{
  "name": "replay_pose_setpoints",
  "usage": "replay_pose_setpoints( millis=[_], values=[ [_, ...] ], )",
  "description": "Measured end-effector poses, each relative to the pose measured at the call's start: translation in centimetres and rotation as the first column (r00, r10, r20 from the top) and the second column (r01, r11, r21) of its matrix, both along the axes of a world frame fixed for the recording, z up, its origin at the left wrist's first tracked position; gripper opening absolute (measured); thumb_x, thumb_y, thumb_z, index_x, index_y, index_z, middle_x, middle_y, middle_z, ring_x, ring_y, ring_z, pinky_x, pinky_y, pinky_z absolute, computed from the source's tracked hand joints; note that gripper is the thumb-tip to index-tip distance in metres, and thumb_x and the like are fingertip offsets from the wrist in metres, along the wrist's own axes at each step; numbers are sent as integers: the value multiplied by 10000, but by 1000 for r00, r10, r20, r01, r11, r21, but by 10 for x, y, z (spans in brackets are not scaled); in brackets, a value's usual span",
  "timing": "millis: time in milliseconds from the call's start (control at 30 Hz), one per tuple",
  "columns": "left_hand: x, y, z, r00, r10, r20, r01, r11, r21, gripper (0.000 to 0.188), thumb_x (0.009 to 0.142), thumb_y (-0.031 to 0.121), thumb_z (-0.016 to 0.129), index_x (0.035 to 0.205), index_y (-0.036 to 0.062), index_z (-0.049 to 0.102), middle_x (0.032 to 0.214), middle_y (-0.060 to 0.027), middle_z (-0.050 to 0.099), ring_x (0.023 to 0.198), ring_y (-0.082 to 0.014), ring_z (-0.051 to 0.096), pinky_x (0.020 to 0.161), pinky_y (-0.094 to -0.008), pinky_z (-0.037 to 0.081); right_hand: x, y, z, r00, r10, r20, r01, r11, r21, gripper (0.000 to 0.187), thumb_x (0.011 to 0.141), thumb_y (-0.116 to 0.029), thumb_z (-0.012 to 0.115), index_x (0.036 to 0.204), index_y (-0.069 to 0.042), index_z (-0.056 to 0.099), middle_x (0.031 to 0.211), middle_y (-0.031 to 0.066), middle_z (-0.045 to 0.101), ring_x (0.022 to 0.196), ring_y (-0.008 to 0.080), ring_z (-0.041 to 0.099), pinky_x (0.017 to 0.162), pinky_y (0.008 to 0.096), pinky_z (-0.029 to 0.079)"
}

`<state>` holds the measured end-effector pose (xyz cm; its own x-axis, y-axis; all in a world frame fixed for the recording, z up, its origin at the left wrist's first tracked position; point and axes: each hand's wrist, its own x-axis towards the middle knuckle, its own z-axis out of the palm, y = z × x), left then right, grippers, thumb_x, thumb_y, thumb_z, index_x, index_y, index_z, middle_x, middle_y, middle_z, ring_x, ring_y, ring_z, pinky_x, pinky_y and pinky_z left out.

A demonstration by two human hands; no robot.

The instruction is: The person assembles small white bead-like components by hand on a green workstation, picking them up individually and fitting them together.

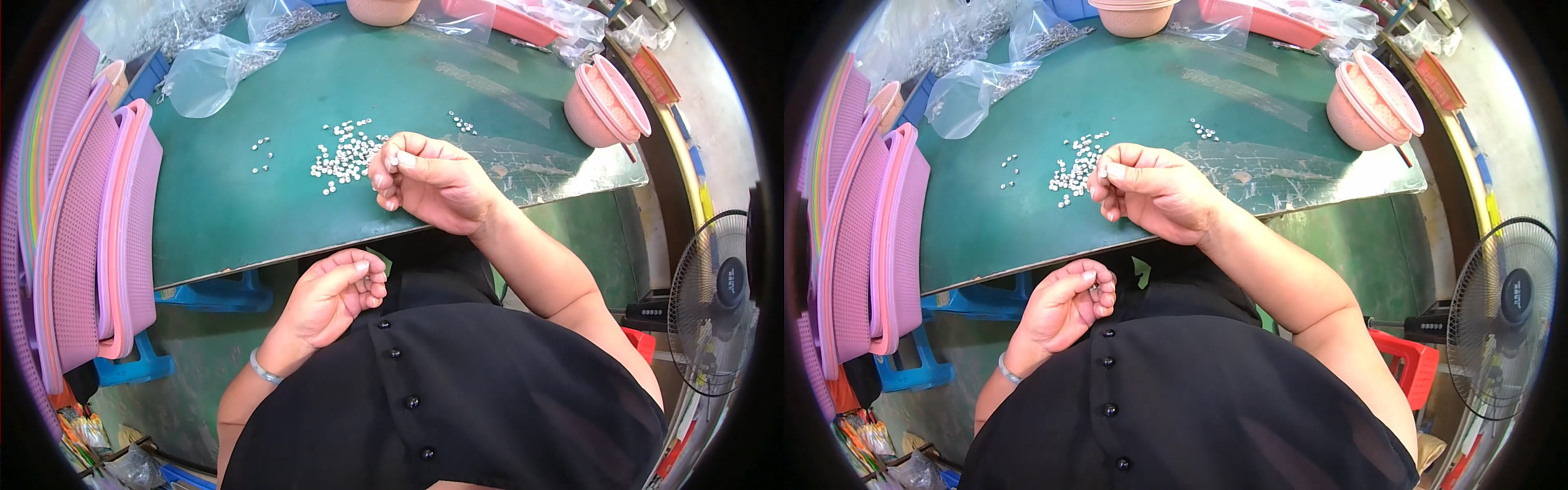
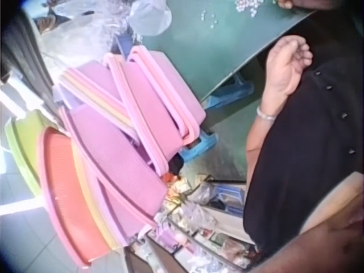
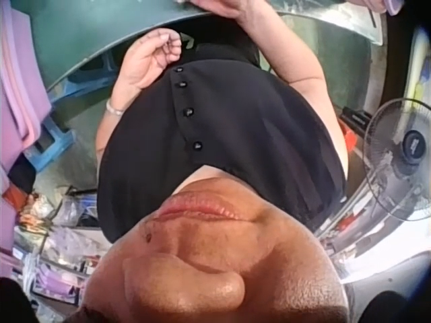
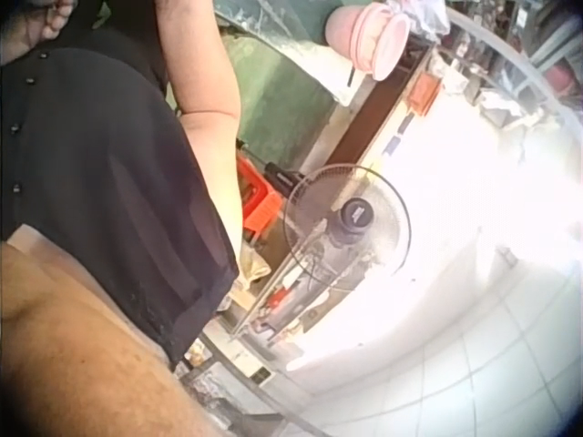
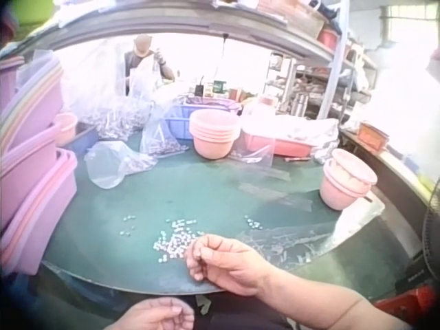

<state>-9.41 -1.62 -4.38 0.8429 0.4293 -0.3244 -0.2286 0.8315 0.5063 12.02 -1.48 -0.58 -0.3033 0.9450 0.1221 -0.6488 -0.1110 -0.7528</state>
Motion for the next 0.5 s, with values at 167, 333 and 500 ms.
replay_pose_setpoints(
  millis=[167, 333, 500],
  values=[
    [1, 0, -5, 999, -19, 33, 19, 1000, -2, 155, 911, 118, 488, 939, -10, 572, 864, -87, 595, 757, -155, 577, 663, -265, 463, -1, -4, -1, 999, -28, 45, 29, 1000, -12, 109, 902, -174, 529, 894, -66, 542, 889, 67, 555, 799, 151, 494, 715, 284, 403],
    [9, -1, 0, 993, -56, 104, 63, 996, -65, 319, 965, 243, 407, 1065, -17, 562, 986, -112, 612, 895, -199, 598, 808, -326, 488, -4, -32, 20, 543, -425, 724, -85, 830, 551, 65, 831, -91, 588, 816, -32, 563, 852, 67, 547, 776, 189, 497, 730, 311, 412],
    [14, -4, -2, 969, -38, 245, 91, 974, -209, 388, 977, 285, 361, 1127, -32, 527, 1048, -136, 592, 967, -222, 570, 858, -346, 467, -13, -43, 16, 308, -592, 745, -369, 648, 667, 123, 716, -48, 652, 825, -43, 595, 869, 67, 542, 797, 263, 504, 711, 349, 423]
  ],
)
